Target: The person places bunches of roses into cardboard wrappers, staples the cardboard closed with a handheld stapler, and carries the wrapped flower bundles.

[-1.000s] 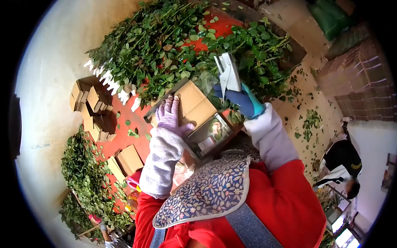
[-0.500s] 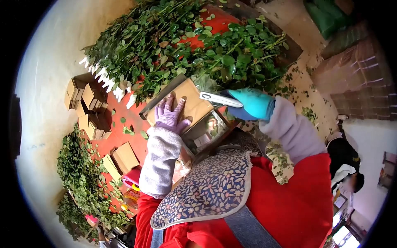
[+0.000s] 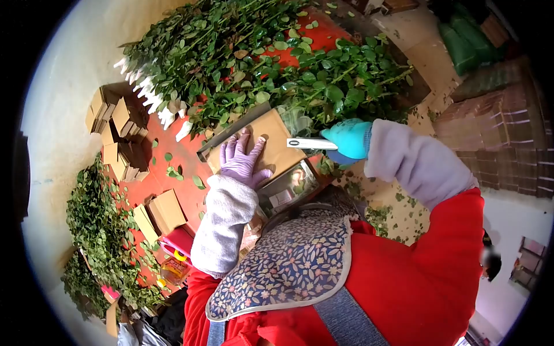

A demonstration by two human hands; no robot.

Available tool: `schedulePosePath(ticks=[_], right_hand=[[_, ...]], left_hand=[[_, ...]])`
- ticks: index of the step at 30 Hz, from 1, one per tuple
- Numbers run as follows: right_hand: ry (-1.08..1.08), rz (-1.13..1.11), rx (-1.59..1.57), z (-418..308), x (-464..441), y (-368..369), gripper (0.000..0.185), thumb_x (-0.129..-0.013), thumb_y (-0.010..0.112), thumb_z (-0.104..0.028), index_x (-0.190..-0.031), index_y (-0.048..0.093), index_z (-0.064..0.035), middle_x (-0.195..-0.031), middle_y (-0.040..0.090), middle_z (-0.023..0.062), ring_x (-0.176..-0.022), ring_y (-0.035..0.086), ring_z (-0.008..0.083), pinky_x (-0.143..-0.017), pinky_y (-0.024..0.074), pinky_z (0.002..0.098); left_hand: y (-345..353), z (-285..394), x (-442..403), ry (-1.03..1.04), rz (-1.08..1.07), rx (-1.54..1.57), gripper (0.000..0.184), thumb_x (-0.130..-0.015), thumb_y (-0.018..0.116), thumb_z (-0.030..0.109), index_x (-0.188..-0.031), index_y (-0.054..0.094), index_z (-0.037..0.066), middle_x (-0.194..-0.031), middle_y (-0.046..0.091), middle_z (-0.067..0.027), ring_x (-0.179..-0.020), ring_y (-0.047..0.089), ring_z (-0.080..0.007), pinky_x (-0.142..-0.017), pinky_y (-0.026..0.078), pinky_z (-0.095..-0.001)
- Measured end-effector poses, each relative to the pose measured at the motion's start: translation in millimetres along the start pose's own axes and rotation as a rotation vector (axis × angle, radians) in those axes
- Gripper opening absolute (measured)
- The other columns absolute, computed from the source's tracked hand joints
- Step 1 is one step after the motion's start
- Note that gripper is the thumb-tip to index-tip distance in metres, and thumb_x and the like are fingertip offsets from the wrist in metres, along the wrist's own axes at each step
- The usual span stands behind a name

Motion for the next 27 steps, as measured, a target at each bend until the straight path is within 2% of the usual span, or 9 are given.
schedulePosePath(ticks=[2,5,9,11,12,16,18,23,27], right_hand=[[0.067,-0.257,-0.386,7,-5,3,0.022,-0.092,0.055,-0.029,-0.099,0.063,-0.0094,-0.071,0.062,0.0047,-0.059,0.058,0.0152,-0.053,0.0461,0.0321],[0.039,-0.332,-0.569,-8,2,-18,0.016,-0.093,0.056,-0.023,-0.100,0.064,-0.0101,-0.073,0.059,-0.0007,-0.061,0.054,0.0070,-0.050,0.0413,0.0244],[-0.029,-0.399,-0.582,4,-17,-12,0.015,-0.091,0.058,-0.018,-0.102,0.063,-0.0091,-0.073,0.060,0.0002,-0.061,0.054,0.0075,-0.051,0.0420,0.0260],[-0.253,-0.181,-0.058,-6,-26,-22,0.019,-0.090,0.061,-0.021,-0.103,0.063,-0.0078,-0.074,0.062,0.0044,-0.063,0.057,0.0126,-0.055,0.0453,0.0301],[-0.212,-0.301,-0.218,4,-34,-16,0.028,-0.086,0.064,-0.029,-0.101,0.062,-0.0063,-0.078,0.065,0.0104,-0.067,0.062,0.0230,-0.060,0.0489,0.0360],[-0.172,-0.280,-0.142,2,-35,-15,0.034,-0.087,0.065,-0.034,-0.106,0.062,-0.0062,-0.083,0.066,0.0126,-0.073,0.063,0.0290,-0.067,0.0497,0.0386],[-0.212,-0.083,0.175,-6,-27,-19,0.033,-0.088,0.065,-0.035,-0.103,0.061,-0.0052,-0.086,0.066,0.0132,-0.074,0.063,0.0309,-0.068,0.0489,0.0399],[-0.156,0.060,0.238,5,-30,0,0.043,-0.081,0.070,-0.045,-0.098,0.061,-0.0066,-0.080,0.064,0.0130,-0.076,0.064,0.0338,-0.068,0.0498,0.0432],[-0.030,-0.092,-0.104,2,-9,-10,0.034,-0.083,0.067,-0.040,-0.098,0.065,-0.0090,-0.072,0.064,0.0093,-0.059,0.061,0.0266,-0.057,0.0485,0.0369]], left_hand=[[-2,1,1,0.012,0.024,0.004,0.088,-0.069,0.074,0.057,-0.144,0.041,0.027,-0.153,0.026,-0.0164,-0.140,0.022,-0.0421,-0.116,0.011,-0.0528],[-4,2,-1,-0.042,-0.038,0.023,0.089,-0.067,0.075,0.056,-0.144,0.042,0.026,-0.152,0.026,-0.0165,-0.140,0.021,-0.0418,-0.116,0.011,-0.0528],[-6,4,-3,-0.057,-0.055,0.011,0.089,-0.067,0.075,0.058,-0.144,0.042,0.027,-0.152,0.026,-0.0160,-0.140,0.022,-0.0413,-0.115,0.011,-0.0533],[-8,3,-4,-0.047,-0.040,0.012,0.089,-0.067,0.074,0.058,-0.144,0.042,0.027,-0.152,0.026,-0.0160,-0.140,0.022,-0.0412,-0.115,0.011,-0.0539],[-9,4,-4,-0.066,-0.073,0.024,0.089,-0.066,0.075,0.058,-0.144,0.042,0.027,-0.152,0.026,-0.0161,-0.140,0.022,-0.0413,-0.115,0.011,-0.0541],[-6,2,-4,-0.067,-0.055,0.051,0.090,-0.065,0.076,0.055,-0.143,0.042,0.027,-0.152,0.026,-0.0159,-0.139,0.023,-0.0417,-0.115,0.011,-0.0547],[-4,0,-3,-0.066,-0.054,0.062,0.090,-0.065,0.076,0.055,-0.143,0.042,0.027,-0.152,0.027,-0.0159,-0.139,0.024,-0.0418,-0.115,0.012,-0.0548],[-13,1,2,-0.042,-0.012,0.098,0.089,-0.066,0.076,0.056,-0.143,0.042,0.028,-0.151,0.029,-0.0147,-0.138,0.025,-0.0417,-0.114,0.012,-0.0549],[-7,-3,3,-0.026,0.019,0.114,0.086,-0.067,0.075,0.055,-0.143,0.042,0.029,-0.151,0.028,-0.0144,-0.138,0.025,-0.0411,-0.115,0.011,-0.0540]])
Point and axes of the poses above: each hand's wrist, its own x-axis away from the middle knuckle, its own y-axis out of the palm, z = x × y, the point moved 5 cm from there along -x, towards the middle knuckle
